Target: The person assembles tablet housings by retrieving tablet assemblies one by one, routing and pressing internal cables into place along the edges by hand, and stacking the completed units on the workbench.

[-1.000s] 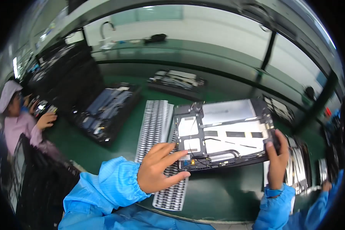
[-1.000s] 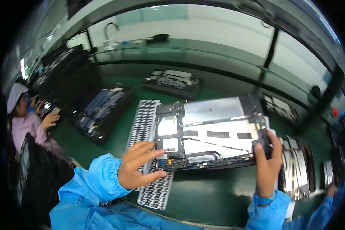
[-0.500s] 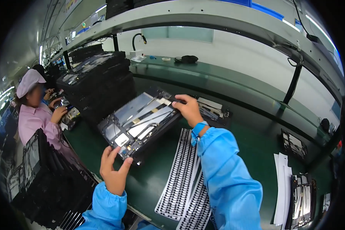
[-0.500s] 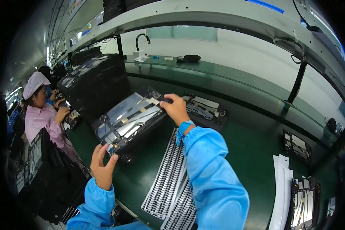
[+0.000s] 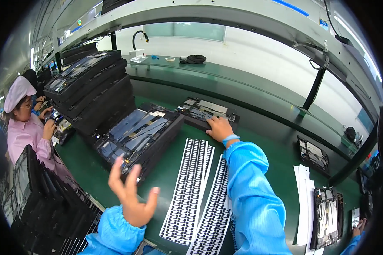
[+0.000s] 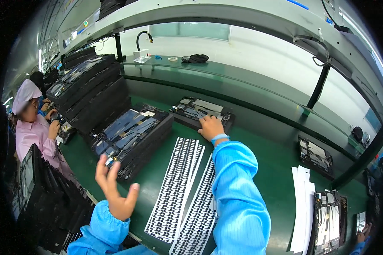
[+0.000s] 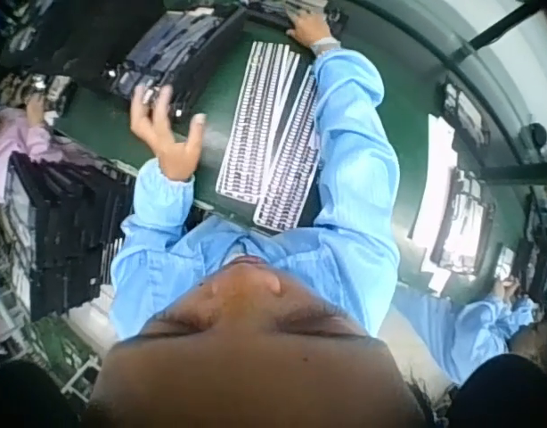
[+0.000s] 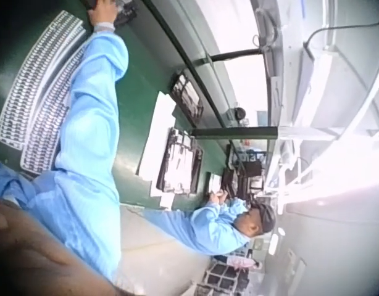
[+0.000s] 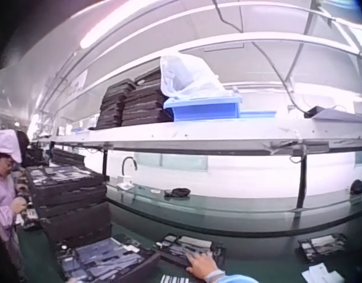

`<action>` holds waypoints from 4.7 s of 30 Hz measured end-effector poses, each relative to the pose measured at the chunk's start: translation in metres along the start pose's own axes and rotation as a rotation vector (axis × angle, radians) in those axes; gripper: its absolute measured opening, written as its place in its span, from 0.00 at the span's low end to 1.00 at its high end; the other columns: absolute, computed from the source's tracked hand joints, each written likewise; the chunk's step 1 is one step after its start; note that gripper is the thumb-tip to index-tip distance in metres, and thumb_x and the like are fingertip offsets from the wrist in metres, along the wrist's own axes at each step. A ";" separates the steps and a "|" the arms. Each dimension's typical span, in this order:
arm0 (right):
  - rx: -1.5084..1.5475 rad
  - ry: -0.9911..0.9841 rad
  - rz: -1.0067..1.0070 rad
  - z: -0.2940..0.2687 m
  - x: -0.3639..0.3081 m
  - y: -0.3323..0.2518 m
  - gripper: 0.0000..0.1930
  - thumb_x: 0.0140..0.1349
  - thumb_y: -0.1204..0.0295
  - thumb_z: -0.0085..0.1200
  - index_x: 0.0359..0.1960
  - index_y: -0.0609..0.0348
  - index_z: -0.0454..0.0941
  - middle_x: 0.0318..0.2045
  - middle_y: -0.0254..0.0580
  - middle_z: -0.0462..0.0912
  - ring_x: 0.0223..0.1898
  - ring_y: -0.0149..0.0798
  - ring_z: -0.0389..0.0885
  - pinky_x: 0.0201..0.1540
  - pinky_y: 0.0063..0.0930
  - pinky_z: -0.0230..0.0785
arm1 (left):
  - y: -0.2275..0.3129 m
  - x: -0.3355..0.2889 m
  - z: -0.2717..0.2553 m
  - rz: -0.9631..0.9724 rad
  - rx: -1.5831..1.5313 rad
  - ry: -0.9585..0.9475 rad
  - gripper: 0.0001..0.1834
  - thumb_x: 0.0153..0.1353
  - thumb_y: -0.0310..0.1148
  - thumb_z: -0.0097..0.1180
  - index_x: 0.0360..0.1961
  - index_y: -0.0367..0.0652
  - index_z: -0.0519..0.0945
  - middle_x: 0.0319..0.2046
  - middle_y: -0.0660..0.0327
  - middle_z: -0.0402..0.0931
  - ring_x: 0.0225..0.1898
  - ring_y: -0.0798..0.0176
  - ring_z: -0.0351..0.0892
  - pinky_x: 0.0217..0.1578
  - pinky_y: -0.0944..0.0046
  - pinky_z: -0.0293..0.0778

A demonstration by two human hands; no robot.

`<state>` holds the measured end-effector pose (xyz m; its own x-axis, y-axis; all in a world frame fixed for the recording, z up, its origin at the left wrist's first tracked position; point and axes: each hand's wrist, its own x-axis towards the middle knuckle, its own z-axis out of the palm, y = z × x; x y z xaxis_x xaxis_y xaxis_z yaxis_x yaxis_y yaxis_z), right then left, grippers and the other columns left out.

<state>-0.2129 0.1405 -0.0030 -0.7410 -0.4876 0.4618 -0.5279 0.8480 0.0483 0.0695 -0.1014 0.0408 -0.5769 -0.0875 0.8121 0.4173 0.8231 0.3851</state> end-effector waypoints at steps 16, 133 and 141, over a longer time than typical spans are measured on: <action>0.427 0.280 0.211 -0.053 -0.122 0.066 0.09 0.40 0.71 0.62 0.26 0.58 0.80 0.29 0.41 0.77 0.33 0.45 0.74 0.37 0.34 0.67 | -0.030 0.108 0.271 -0.200 -0.234 -0.432 0.33 0.50 0.49 0.55 0.48 0.29 0.69 0.44 0.41 0.71 0.49 0.43 0.67 0.49 0.53 0.63; 0.911 0.005 0.712 -0.215 -0.310 -0.078 0.07 0.33 0.82 0.59 0.19 0.65 0.76 0.43 0.47 0.75 0.42 0.45 0.71 0.37 0.32 0.68 | 0.115 -0.024 0.106 1.206 -0.465 -0.889 0.11 0.58 0.35 0.44 0.37 0.49 0.78 0.52 0.65 0.69 0.46 0.69 0.65 0.38 0.69 0.58; 0.733 -0.004 0.496 -0.211 -0.307 -0.076 0.08 0.33 0.82 0.58 0.20 0.65 0.76 0.43 0.49 0.75 0.42 0.47 0.71 0.39 0.36 0.67 | 0.115 -0.025 0.107 1.217 -0.424 -0.864 0.11 0.59 0.36 0.43 0.36 0.51 0.78 0.52 0.68 0.69 0.46 0.70 0.65 0.39 0.70 0.57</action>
<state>0.1427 0.2698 0.0383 -0.9560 -0.1004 0.2757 -0.2773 0.6157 -0.7376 0.0568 0.0557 0.0175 0.0934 0.9547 0.2827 0.9939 -0.0724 -0.0837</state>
